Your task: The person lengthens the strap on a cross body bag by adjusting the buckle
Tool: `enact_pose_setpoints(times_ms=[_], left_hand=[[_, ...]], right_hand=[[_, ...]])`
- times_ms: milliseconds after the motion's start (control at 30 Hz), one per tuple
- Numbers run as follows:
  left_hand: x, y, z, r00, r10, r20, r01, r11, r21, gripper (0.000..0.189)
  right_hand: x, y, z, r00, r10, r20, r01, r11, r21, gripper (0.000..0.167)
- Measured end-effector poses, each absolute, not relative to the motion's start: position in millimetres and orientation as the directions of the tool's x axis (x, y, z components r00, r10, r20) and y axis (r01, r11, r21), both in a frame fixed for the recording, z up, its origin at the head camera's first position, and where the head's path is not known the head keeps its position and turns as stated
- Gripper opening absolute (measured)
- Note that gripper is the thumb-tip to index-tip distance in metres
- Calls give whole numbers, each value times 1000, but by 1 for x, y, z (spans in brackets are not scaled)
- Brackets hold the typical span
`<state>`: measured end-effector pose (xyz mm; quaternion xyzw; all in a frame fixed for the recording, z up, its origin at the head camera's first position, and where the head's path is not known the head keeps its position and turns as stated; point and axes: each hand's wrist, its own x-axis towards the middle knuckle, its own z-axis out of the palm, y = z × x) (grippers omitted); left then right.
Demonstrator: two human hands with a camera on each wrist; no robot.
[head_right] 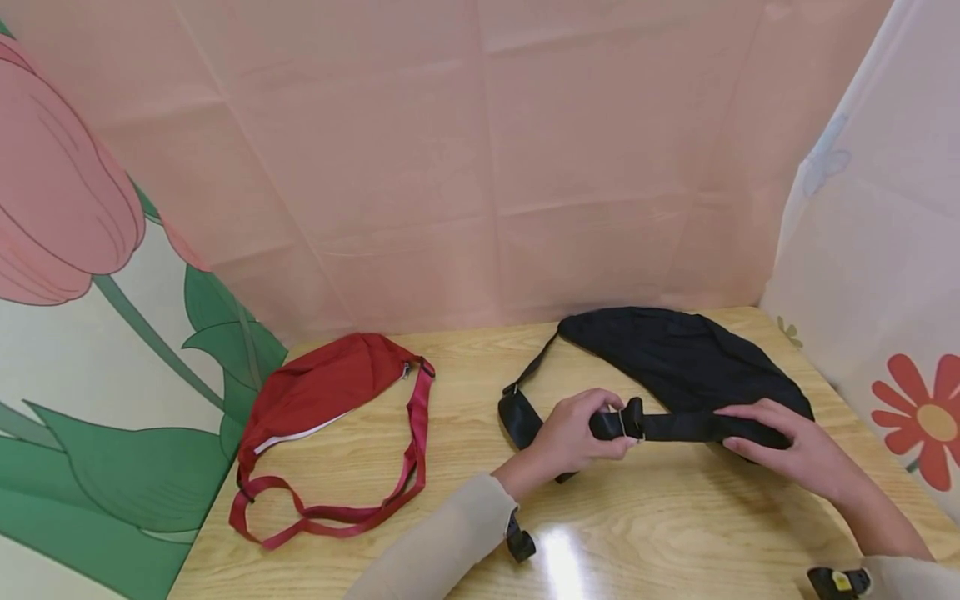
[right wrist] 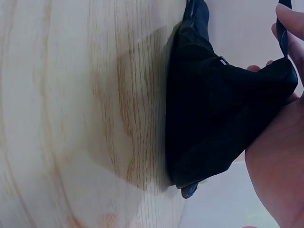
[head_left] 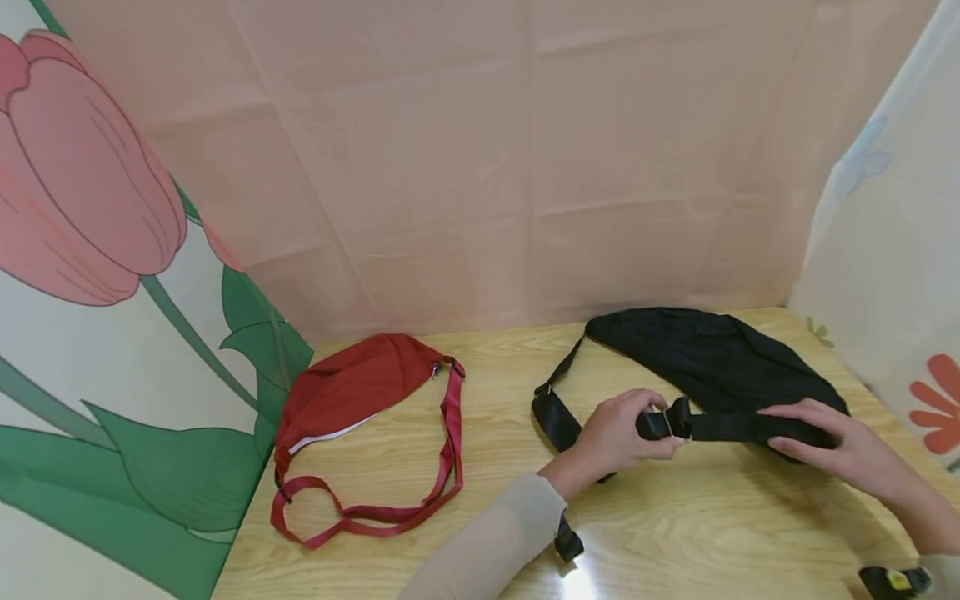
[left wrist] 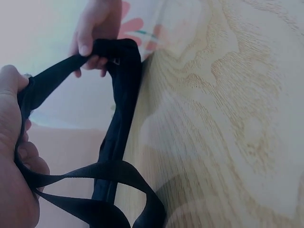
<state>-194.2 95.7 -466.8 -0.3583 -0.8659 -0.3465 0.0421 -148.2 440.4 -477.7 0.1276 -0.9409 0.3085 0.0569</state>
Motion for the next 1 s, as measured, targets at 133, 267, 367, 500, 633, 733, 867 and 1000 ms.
enact_pose_setpoints(times_ms=[133, 267, 367, 500, 633, 733, 867, 1000], left_hand=[[-194, 94, -467, -742, 588, 322, 647, 502, 574, 44], [-195, 92, -467, -742, 582, 334, 649, 494, 579, 44], [-196, 91, -467, -739, 582, 339, 654, 498, 570, 44], [-196, 90, -468, -730, 591, 342, 664, 496, 560, 44], [-195, 88, -468, -721, 599, 348, 673, 487, 556, 43], [-195, 87, -468, -721, 600, 347, 673, 488, 555, 44], [-194, 85, -468, -723, 594, 353, 673, 490, 553, 43], [-195, 84, -468, -721, 588, 367, 679, 492, 545, 42]], right_hand=[[-149, 441, -479, -965, -197, 173, -261, 783, -565, 38], [-149, 443, -480, -961, -203, 189, -276, 774, -570, 38], [-149, 443, -479, -962, -199, 189, -273, 776, -569, 37], [-149, 442, -479, -967, -190, 172, -255, 788, -561, 37], [-149, 442, -479, -965, -198, 170, -260, 784, -563, 37], [-150, 441, -480, -963, -202, 181, -270, 781, -564, 37], [-151, 441, -480, -958, -211, 194, -285, 775, -564, 37], [-151, 443, -481, -957, -210, 199, -287, 772, -567, 37]])
